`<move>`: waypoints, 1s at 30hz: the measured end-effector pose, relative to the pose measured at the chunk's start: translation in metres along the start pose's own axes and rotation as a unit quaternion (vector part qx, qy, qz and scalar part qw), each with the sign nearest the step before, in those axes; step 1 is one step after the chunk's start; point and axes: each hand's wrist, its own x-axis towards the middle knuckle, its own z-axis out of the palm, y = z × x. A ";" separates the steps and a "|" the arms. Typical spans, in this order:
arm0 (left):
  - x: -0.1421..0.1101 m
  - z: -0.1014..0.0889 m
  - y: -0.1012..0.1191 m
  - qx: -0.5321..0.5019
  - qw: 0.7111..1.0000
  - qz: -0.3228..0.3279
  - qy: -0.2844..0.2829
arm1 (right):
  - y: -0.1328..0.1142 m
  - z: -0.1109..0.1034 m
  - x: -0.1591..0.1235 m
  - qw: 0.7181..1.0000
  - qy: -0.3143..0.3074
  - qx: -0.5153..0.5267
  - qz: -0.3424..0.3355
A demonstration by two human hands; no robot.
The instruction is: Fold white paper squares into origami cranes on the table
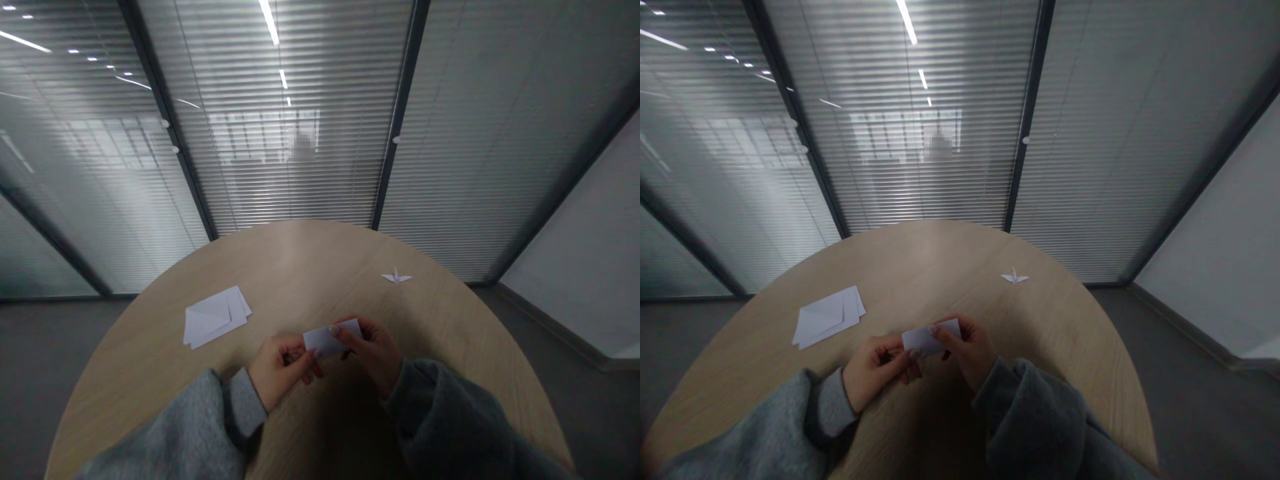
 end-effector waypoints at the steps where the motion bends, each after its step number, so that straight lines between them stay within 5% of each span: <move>1: 0.000 0.001 -0.001 -0.008 1.000 -0.004 0.001 | 0.000 0.000 0.000 1.000 -0.001 -0.003 -0.002; 19: 0.001 0.001 0.001 -0.076 0.995 -0.043 0.055 | 0.011 0.002 0.001 0.997 -0.077 0.000 -0.016; 30: 0.001 0.000 0.008 -0.109 0.989 -0.063 0.080 | 0.010 0.001 0.001 0.996 -0.065 -0.065 0.011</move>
